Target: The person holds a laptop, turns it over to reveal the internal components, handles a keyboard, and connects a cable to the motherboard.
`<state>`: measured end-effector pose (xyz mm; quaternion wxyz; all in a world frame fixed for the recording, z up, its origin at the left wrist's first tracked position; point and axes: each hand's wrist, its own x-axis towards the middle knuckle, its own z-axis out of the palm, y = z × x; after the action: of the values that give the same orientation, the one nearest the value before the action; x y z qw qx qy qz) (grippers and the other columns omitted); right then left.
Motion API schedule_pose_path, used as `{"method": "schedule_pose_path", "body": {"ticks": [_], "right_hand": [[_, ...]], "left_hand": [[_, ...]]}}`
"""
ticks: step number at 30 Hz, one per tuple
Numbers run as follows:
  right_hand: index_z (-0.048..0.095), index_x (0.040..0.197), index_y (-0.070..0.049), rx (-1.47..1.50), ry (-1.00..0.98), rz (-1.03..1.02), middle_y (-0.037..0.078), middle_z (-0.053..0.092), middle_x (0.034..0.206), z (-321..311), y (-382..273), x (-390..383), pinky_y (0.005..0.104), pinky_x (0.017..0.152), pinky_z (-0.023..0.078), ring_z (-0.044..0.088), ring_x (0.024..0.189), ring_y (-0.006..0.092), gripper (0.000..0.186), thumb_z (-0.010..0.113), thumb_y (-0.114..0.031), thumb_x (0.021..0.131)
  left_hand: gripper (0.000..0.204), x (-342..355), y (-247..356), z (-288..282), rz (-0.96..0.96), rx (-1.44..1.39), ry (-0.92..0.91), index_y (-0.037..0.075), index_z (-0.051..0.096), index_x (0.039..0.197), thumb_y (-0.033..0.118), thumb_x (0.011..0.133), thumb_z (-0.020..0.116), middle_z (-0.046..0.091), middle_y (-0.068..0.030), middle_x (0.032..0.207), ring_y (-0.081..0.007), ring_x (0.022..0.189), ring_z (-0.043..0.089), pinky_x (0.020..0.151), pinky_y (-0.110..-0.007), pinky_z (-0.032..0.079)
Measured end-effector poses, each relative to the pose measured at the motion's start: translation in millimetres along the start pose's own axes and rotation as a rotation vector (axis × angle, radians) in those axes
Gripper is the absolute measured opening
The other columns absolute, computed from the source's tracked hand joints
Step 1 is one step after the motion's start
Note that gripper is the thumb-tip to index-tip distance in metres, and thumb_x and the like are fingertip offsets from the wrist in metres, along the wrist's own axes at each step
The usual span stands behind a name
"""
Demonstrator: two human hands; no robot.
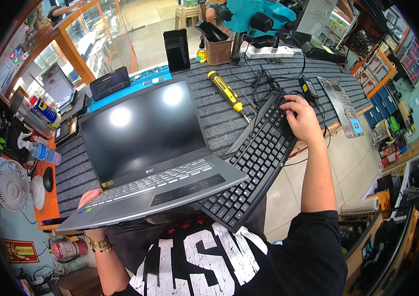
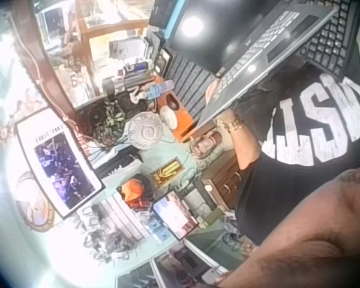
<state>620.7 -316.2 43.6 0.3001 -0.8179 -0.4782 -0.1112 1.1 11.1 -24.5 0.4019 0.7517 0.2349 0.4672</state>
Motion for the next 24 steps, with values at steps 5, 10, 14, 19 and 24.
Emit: {"method": "schedule_pose_path", "body": {"ticks": [5, 10, 14, 19, 24], "right_hand": [[0.084, 0.110, -0.002, -0.005, 0.006, -0.015, 0.016, 0.075, 0.139, 1.1, 1.4, -0.8, 0.0458, 0.114, 0.054, 0.068, 0.131, 0.0379, 0.021, 0.071, 0.000, 0.094], [0.084, 0.111, -0.002, 0.002, 0.008, -0.009, 0.017, 0.074, 0.139, 2.1, 0.4, -0.2, 0.0458, 0.114, 0.054, 0.068, 0.131, 0.0381, 0.021, 0.071, 0.000, 0.094], [0.083, 0.111, -0.002, -0.003, 0.006, -0.014, 0.017, 0.074, 0.139, 2.5, -0.1, 0.3, 0.0458, 0.114, 0.055, 0.069, 0.131, 0.0384, 0.021, 0.072, -0.001, 0.094], [0.083, 0.111, -0.002, -0.004, 0.002, -0.013, 0.018, 0.074, 0.140, 1.5, -0.7, 0.2, 0.0458, 0.113, 0.055, 0.069, 0.130, 0.0391, 0.020, 0.072, -0.001, 0.094], [0.083, 0.111, -0.002, -0.016, 0.005, -0.020, 0.018, 0.073, 0.140, 1.4, 0.4, 0.3, 0.0461, 0.113, 0.055, 0.069, 0.131, 0.0398, 0.020, 0.072, -0.001, 0.094]], "left_hand": [[0.049, 0.0, 1.9, 1.0, -0.012, -0.017, 0.006, -0.008, 0.078, 0.127, 0.034, 0.101, 0.076, 0.077, -0.0233, 0.125, -0.0312, 0.113, 0.075, 0.102, -0.041, 0.060], [0.049, 1.5, 5.2, 2.7, 0.015, 0.027, -0.004, -0.008, 0.078, 0.126, 0.033, 0.101, 0.078, 0.078, -0.0232, 0.125, -0.0314, 0.113, 0.075, 0.101, -0.041, 0.060], [0.048, 0.6, 5.2, 1.2, 0.007, 0.032, 0.007, -0.008, 0.078, 0.126, 0.033, 0.100, 0.078, 0.078, -0.0231, 0.124, -0.0315, 0.112, 0.076, 0.101, -0.041, 0.060], [0.045, 4.6, 10.9, 3.4, 0.025, 0.090, -0.005, -0.009, 0.079, 0.123, 0.028, 0.098, 0.080, 0.079, -0.0236, 0.122, -0.0316, 0.111, 0.076, 0.101, -0.041, 0.061], [0.047, 2.5, 6.9, -1.0, 0.026, 0.124, -0.048, -0.008, 0.077, 0.127, 0.034, 0.110, 0.062, 0.078, -0.0242, 0.126, -0.0336, 0.116, 0.074, 0.103, -0.045, 0.060]]}}
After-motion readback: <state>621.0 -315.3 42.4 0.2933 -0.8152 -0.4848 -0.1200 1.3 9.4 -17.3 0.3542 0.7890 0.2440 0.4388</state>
